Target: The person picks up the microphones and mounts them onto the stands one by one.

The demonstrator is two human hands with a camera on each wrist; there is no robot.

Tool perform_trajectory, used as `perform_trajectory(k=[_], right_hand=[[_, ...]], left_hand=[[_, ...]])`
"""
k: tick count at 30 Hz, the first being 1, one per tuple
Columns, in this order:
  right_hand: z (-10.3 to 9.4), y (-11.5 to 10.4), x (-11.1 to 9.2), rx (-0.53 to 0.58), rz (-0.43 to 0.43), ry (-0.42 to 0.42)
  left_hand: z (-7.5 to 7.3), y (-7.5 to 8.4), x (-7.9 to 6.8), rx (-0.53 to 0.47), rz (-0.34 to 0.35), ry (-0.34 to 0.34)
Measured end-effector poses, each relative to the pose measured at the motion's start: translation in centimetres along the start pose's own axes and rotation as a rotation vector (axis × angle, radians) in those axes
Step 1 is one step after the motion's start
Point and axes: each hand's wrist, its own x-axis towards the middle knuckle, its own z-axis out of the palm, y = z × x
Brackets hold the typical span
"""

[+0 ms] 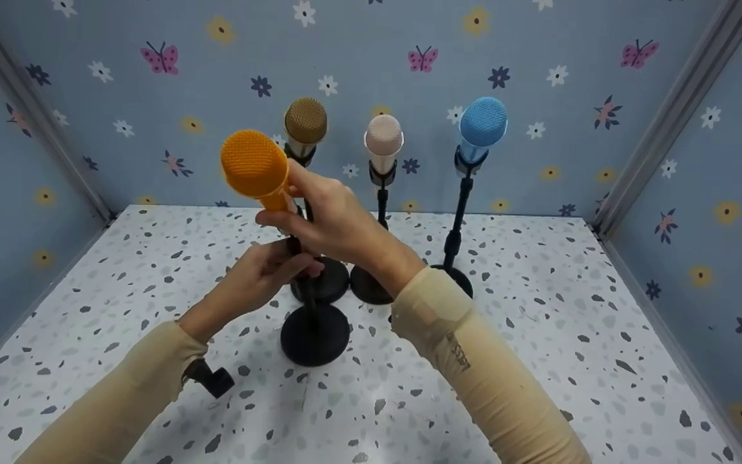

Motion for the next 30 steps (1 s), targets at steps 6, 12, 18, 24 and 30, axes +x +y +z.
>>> perform_trajectory(k=[6, 12, 18, 24, 30], right_hand=[[-1.1, -1.2, 0.1, -0.019, -0.037, -0.005], [-1.9, -2.3, -0.3, -0.048, -0.098, 0.061], [-1.8, -2.1, -0.6, -0.081, -0.080, 0.070], [-1.5, -1.6, -0.6, -0.070, -0.113, 0.083], [-1.4, -1.1, -0.9, -0.069, -0.093, 0.068]], left_hand=[[0.1, -0.1, 0.0, -0.040, -0.032, -0.025], [0.3, -0.6, -0.3, -0.070, -0.038, -0.088], [0.3, -0.7, -0.6, -0.121, -0.079, -0.135], [0.3, -0.6, -0.6, -0.105, -0.086, -0.131], [0.4, -0.9, -0.7, -0.114, -0.075, -0.130]])
